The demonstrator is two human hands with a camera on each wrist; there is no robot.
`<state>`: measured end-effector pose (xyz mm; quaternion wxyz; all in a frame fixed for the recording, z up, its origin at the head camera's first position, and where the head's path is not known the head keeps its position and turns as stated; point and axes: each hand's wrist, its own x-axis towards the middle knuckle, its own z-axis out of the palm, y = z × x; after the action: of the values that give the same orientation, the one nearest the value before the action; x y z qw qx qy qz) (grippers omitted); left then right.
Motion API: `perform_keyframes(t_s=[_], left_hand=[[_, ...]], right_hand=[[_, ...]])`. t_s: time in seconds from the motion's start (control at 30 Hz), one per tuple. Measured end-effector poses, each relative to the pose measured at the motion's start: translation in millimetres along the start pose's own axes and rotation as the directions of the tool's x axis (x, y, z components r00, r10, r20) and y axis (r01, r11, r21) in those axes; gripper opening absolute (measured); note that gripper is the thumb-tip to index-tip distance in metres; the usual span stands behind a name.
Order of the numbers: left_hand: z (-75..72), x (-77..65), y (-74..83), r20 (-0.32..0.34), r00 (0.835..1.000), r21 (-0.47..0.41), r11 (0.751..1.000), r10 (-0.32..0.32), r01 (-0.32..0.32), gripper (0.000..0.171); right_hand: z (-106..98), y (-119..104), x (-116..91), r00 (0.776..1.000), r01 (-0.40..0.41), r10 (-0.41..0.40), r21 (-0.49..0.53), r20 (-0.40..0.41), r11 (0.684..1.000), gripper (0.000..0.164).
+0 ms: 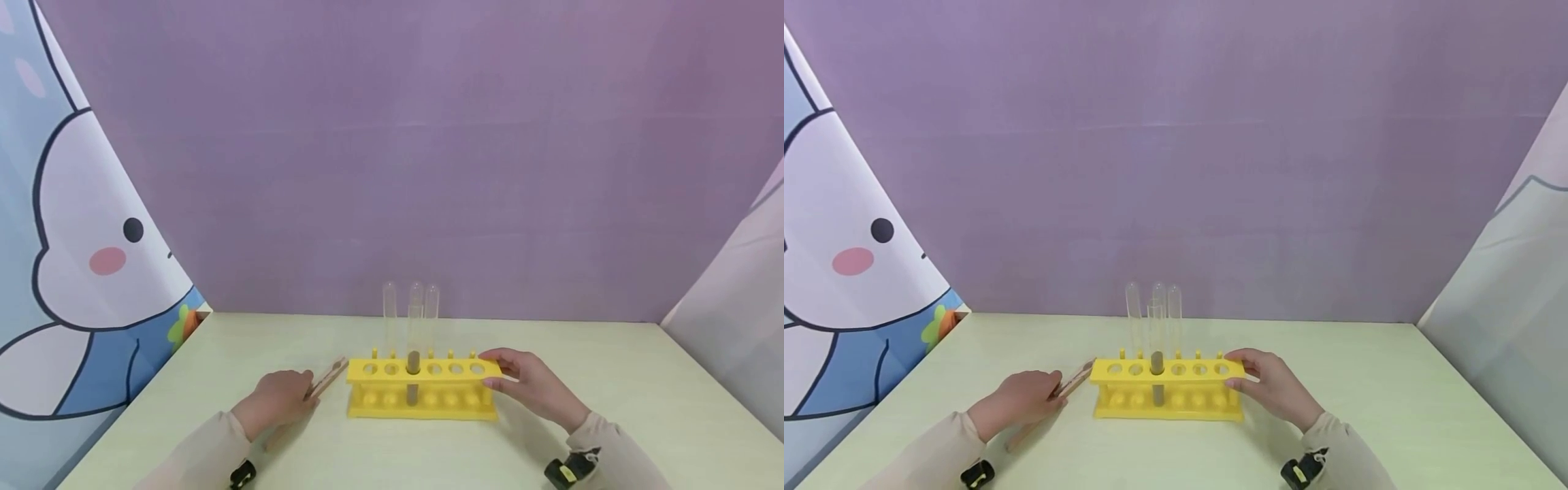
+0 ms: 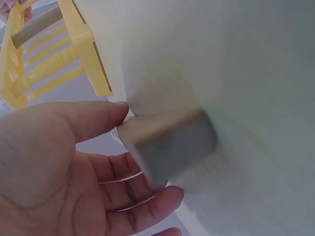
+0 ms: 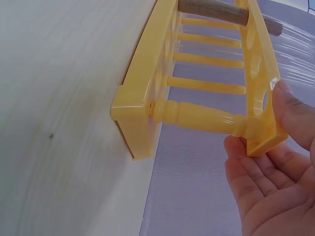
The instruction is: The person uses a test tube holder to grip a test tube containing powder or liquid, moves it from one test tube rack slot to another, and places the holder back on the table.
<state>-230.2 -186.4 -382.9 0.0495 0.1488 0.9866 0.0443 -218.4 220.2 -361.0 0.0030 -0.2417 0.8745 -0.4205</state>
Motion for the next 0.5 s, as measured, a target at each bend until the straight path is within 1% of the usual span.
perform_keyframes(t_s=[0.27,0.37,0.5], left_hand=[[0.0,0.8,0.1,-0.005,1.000,0.024,1.000,0.006,-0.006,0.028],[0.0,0.6,0.0,-0.023,1.000,0.026,0.999,0.019,-0.018,0.028],[0.1,0.4,-1.2,-0.066,0.997,0.015,0.999,0.044,-0.043,0.028]], right_hand=[[1.3,0.0,0.2,1.000,-0.004,0.004,0.010,-0.004,1.000,0.041],[1.3,-0.3,0.1,1.000,0.002,-0.002,0.009,-0.009,1.000,0.041],[0.9,-0.8,-0.4,1.000,-0.001,0.001,0.011,-0.017,1.000,0.041]])
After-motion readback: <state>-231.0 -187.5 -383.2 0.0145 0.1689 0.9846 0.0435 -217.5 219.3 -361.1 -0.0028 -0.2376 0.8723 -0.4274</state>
